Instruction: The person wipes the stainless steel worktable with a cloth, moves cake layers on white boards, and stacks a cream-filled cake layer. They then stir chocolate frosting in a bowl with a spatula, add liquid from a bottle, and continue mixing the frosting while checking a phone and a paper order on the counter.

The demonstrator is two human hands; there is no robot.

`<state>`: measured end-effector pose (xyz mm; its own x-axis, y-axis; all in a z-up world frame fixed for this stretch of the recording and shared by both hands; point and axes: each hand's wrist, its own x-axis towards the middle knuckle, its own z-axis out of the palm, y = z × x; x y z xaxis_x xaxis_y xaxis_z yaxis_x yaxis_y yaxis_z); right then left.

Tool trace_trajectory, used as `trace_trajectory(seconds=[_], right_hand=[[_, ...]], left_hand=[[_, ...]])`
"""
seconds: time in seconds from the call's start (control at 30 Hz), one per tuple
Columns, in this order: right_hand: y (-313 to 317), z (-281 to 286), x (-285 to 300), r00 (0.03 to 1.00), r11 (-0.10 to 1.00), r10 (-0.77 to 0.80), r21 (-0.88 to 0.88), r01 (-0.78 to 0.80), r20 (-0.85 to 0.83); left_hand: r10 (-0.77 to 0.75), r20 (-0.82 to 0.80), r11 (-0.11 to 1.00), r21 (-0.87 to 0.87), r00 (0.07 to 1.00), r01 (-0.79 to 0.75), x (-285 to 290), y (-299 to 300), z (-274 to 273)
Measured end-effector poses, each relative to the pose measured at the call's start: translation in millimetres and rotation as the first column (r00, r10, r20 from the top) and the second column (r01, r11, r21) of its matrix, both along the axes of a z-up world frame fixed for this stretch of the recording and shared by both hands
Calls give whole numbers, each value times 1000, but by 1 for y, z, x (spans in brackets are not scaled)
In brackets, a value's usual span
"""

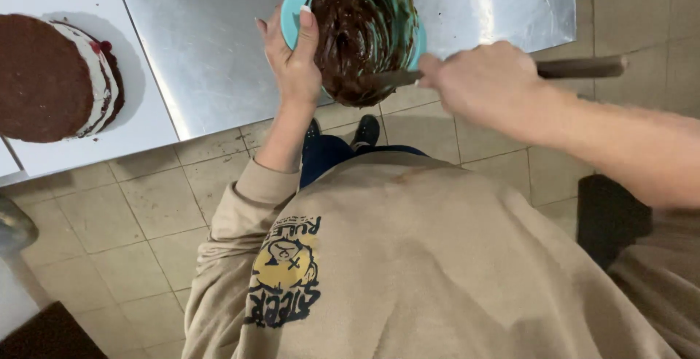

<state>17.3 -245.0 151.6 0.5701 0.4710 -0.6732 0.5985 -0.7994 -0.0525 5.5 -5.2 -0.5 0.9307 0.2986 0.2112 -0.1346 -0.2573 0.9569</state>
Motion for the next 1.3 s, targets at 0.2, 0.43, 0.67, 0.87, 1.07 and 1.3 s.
trace_trajectory(seconds=[0.2, 0.43, 0.67, 0.87, 1.07, 1.3], right_hand=[[4, -57, 50, 896, 965, -35, 249, -85, 442], [19, -24, -7, 928, 941, 102, 267, -207, 358], [1, 1, 21, 963, 966, 94, 212, -149, 252], [31, -22, 53, 842, 966, 96, 153, -207, 530], [55, -31, 67, 783, 952, 167, 109, -286, 599], [84, -22, 54, 877, 995, -36, 96, -12, 480]], left_hand=[[-27, 41, 999, 18, 999, 26, 5, 1, 6], [-48, 111, 997, 70, 993, 40, 7, 2, 14], [147, -133, 903, -386, 980, -188, 14, 36, -37], [322, -11, 875, -379, 947, -302, 38, 68, -68], [331, -57, 880, -342, 942, -330, 59, 112, -43], [459, 145, 886, 2, 877, -464, 191, 326, 5]])
